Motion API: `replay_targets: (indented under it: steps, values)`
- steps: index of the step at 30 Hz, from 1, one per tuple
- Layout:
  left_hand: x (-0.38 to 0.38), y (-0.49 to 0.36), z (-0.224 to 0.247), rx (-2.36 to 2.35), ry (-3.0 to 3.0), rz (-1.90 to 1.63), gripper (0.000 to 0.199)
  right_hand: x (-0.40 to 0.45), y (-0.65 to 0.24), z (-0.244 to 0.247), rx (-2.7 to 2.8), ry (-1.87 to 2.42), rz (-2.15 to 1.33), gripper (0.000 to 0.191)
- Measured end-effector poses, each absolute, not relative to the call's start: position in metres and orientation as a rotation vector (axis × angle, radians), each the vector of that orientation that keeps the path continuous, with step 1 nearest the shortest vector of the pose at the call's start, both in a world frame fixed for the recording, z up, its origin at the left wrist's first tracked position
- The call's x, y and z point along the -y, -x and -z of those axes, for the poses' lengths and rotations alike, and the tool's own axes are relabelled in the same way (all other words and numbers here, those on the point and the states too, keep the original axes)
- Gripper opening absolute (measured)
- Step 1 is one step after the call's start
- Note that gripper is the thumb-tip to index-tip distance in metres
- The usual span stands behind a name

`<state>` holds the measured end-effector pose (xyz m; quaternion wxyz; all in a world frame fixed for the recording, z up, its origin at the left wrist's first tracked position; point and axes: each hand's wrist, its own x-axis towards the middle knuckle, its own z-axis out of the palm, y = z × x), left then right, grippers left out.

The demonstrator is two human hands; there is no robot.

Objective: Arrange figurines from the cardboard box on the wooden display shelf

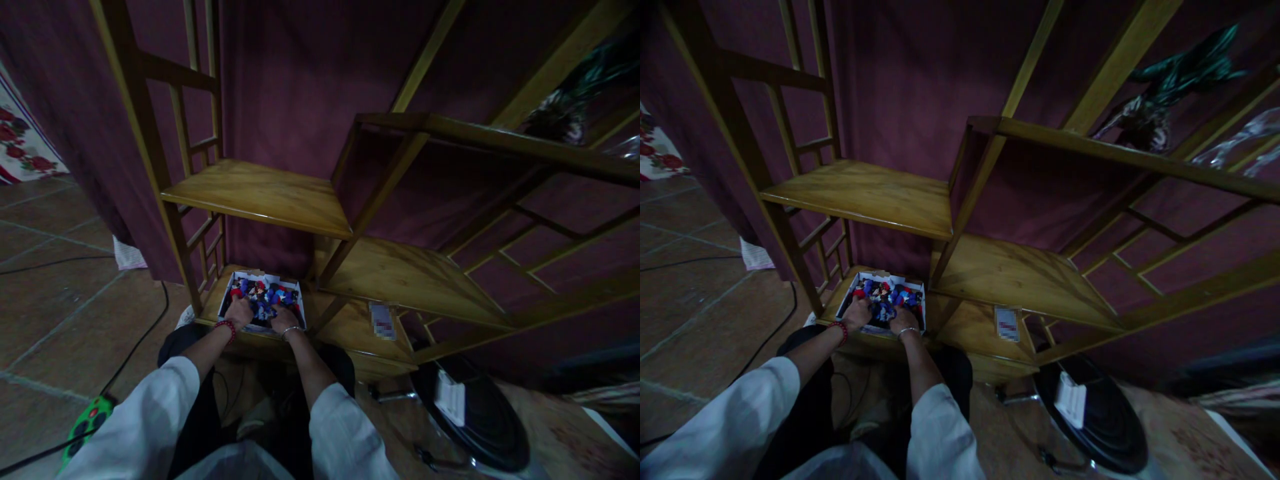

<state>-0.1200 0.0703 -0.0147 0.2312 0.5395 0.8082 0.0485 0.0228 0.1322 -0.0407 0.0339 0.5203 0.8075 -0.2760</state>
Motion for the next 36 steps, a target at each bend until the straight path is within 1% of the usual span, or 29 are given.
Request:
replay_targets:
  steps: [3, 7, 10, 15, 22, 26, 30, 36]
  values:
    - [-0.070, 0.130, 0.016, -2.294, -1.477, -0.143, 0.046, -0.132, -0.023, 0.041, -2.492, -1.611, 0.839, 0.044]
    - [-0.072, 0.136, 0.018, -2.263, -1.460, -0.089, 0.065, -0.129, -0.024, 0.036, -2.472, -1.654, 0.838, 0.037]
    - [-0.075, 0.134, 0.015, -2.263, -1.399, -0.055, 0.069, -0.126, -0.025, 0.031, -2.459, -1.678, 0.842, 0.033]
    - [-0.076, 0.132, 0.009, -2.283, -1.456, -0.030, 0.063, -0.124, -0.025, 0.026, -2.460, -1.693, 0.824, 0.032]
    - [-0.073, 0.135, 0.014, -2.274, -1.612, -0.059, 0.041, -0.122, -0.022, 0.021, -2.425, -1.704, 0.836, 0.032]
    - [-0.072, 0.136, 0.015, -2.259, -1.679, -0.088, 0.041, -0.121, -0.022, 0.020, -2.445, -1.701, 0.828, 0.032]
    - [-0.070, 0.135, 0.013, -2.269, -1.618, -0.106, 0.041, -0.121, -0.022, 0.020, -2.489, -1.661, 0.848, 0.030]
    - [-0.067, 0.137, 0.012, -2.289, -1.567, -0.202, 0.045, -0.122, -0.022, 0.021, -2.465, -1.718, 0.837, 0.034]
